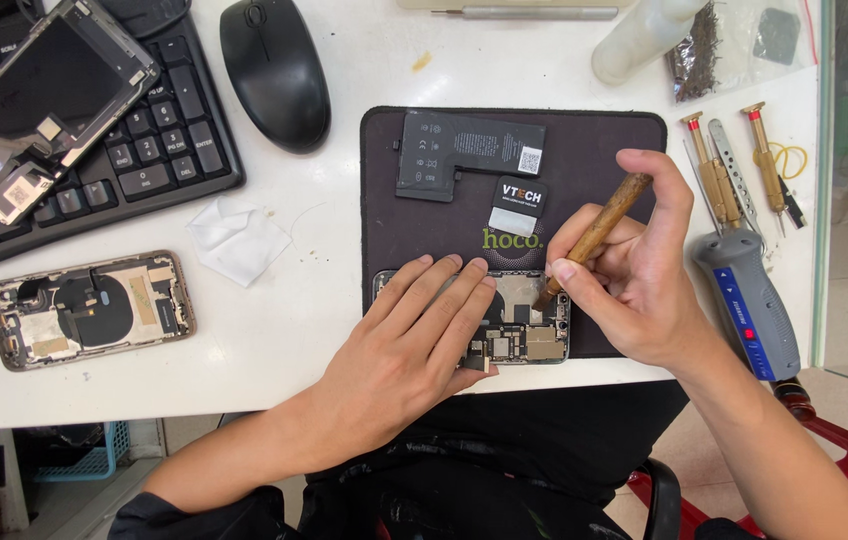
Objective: The person uses a screwdriver and a wooden stick to manipulate components inside a disassembled smartphone. They then apply a liquid from a bottle onto the internal parts.
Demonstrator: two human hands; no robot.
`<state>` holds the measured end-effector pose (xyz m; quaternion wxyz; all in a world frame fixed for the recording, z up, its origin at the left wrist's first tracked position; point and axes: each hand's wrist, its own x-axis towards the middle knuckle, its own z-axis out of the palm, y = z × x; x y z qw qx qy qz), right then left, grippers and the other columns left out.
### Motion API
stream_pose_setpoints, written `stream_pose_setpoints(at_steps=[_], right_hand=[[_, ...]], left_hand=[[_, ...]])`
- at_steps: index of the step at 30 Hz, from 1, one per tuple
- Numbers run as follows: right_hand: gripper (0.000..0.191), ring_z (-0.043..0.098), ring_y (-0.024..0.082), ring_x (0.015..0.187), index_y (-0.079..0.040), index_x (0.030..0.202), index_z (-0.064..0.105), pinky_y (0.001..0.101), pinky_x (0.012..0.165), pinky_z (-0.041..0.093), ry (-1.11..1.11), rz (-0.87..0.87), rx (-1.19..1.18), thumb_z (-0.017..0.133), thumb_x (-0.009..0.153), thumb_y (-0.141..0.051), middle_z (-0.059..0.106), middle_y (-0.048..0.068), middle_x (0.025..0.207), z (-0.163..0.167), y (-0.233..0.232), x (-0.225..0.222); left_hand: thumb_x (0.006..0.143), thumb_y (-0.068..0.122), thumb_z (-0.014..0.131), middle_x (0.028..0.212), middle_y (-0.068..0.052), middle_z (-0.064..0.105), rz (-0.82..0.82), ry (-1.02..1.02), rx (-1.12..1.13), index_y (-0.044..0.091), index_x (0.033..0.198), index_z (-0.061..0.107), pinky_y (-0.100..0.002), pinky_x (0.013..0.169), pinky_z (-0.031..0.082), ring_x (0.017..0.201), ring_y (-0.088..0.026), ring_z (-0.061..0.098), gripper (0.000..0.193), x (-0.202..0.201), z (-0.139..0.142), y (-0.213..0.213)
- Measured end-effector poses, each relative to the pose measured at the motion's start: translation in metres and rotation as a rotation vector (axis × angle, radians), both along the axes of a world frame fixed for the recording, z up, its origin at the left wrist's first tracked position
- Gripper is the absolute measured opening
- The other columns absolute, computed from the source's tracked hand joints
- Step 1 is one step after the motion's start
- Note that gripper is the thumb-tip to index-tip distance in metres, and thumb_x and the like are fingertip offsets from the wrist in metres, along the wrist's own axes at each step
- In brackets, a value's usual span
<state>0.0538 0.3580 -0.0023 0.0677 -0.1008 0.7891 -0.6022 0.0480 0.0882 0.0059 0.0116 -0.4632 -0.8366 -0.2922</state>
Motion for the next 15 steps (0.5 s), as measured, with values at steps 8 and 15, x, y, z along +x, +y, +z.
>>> stream_pose_setpoints(at_steps=[8, 15], right_hand=[[0.081, 0.064, 0.017, 0.081, -0.017, 0.159, 0.007, 0.0270, 0.076, 0.055, -0.028, 0.024, -0.082, 0.059, 0.101, 0.007, 0.064, 0.016, 0.097, 0.003, 0.004, 0.004], [0.075, 0.059, 0.015, 0.069, -0.017, 0.166, 0.013, 0.0226, 0.060, 0.048, -0.070, -0.216, -0.648, 0.058, 0.110, 0.005, 0.065, 0.017, 0.094, -0.007, 0.021, 0.016]], left_hand=[[0.083, 0.032, 0.080, 0.141, -0.027, 0.055, 0.001, 0.013, 0.006, -0.012, 0.138, 0.050, -0.054, 0.113, 0.040, 0.133, -0.041, 0.051, 0.076, 0.002, 0.008, 0.004], [0.081, 0.030, 0.085, 0.134, -0.023, 0.061, 0.035, -0.134, 0.190, -0.012, 0.138, 0.052, -0.047, 0.107, 0.047, 0.127, -0.038, 0.054, 0.078, 0.014, 0.017, -0.001]])
